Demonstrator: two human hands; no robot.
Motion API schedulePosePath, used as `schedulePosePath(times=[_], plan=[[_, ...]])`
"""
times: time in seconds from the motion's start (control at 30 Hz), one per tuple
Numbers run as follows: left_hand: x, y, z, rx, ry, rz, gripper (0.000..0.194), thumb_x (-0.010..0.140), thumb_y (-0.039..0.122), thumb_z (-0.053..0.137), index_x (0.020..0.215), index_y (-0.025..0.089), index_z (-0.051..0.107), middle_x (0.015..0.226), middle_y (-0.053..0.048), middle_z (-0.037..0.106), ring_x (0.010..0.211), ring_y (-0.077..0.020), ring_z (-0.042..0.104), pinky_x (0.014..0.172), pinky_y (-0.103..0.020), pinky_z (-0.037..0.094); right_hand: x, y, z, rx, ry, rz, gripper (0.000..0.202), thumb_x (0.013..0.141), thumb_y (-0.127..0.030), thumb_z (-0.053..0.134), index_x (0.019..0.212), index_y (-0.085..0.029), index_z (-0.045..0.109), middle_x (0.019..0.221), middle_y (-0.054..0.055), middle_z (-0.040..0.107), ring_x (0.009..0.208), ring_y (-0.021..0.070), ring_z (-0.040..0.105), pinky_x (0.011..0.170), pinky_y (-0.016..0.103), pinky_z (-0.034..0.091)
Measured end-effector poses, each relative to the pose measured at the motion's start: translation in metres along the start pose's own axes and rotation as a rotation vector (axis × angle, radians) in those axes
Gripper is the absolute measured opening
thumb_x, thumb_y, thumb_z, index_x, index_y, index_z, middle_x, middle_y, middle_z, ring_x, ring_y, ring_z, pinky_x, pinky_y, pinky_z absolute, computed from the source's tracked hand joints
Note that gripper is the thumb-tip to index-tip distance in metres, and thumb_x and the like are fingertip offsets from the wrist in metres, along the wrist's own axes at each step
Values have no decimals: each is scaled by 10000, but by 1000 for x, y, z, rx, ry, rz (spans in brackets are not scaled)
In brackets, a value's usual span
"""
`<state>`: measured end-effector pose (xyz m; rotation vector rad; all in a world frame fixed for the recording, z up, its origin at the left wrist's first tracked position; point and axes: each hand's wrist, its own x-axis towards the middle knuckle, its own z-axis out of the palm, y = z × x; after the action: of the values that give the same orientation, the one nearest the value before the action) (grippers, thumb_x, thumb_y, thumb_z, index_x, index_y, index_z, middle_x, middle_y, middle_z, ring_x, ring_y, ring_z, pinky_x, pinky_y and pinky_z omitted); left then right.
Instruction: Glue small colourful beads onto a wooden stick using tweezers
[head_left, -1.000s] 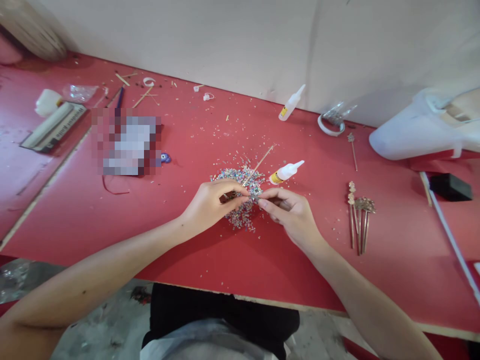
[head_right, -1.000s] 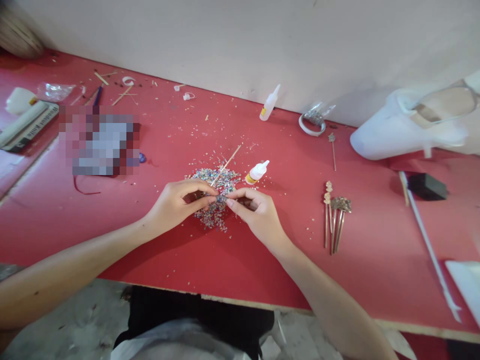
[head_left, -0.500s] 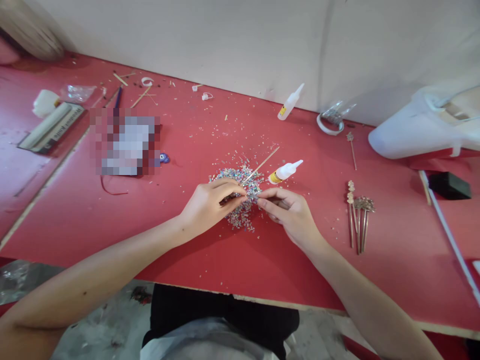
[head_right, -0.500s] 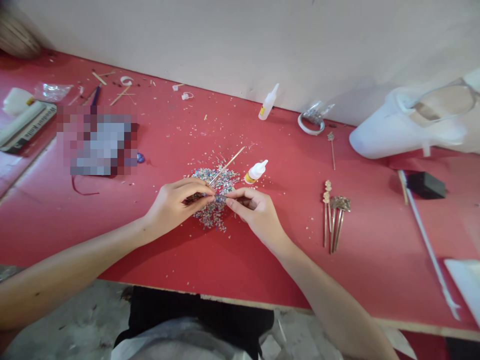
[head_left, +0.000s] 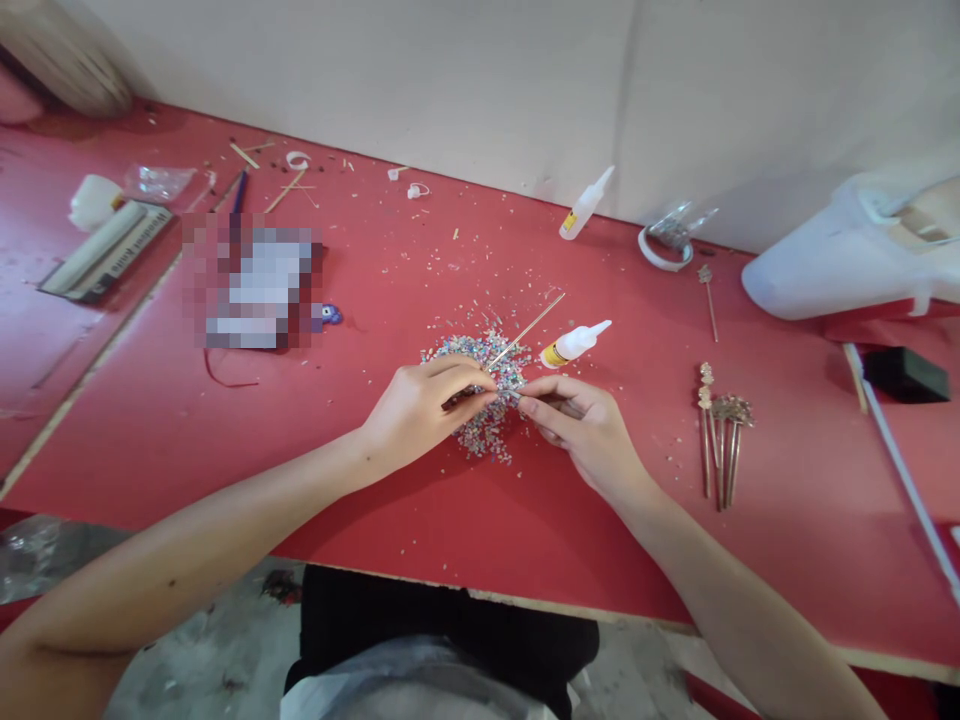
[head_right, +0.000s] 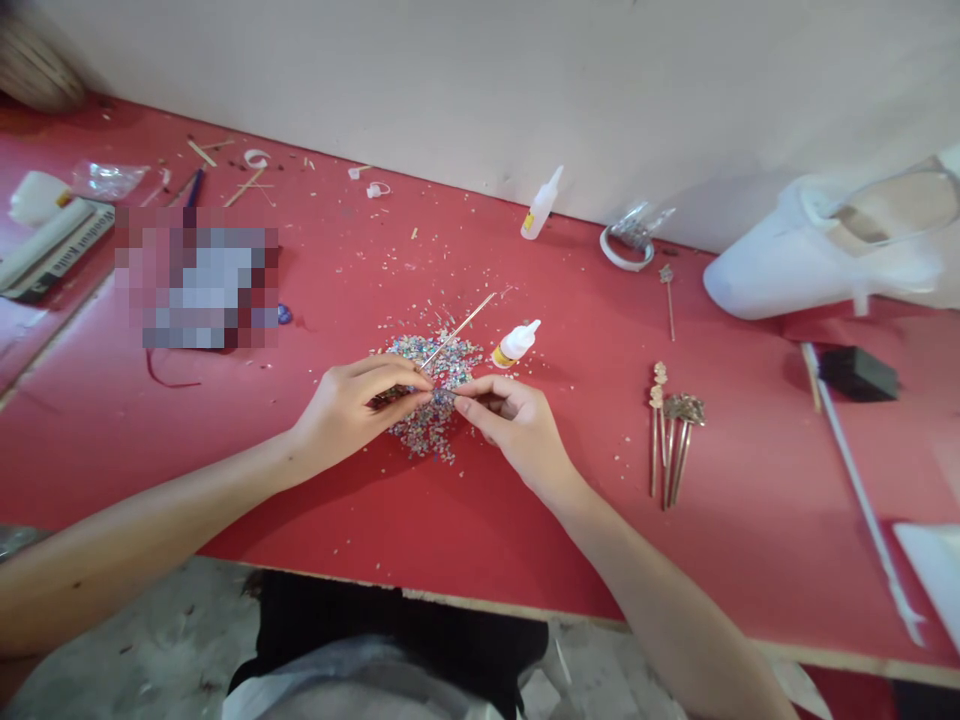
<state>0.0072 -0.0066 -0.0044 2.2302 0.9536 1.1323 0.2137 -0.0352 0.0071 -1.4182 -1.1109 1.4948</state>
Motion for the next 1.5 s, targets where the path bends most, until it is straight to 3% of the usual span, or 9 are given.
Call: schedulePosePath(times=[1.5], plan=[[0,0,-1,27,-61,23,83,910,201,610,922,152,677,918,-63,732,837,-127,693,719,-210,537,1,3,-4,-81,-28,-43,223,727,-382,768,798,-187,688,572,-48,489,500,68,380,447,236,259]])
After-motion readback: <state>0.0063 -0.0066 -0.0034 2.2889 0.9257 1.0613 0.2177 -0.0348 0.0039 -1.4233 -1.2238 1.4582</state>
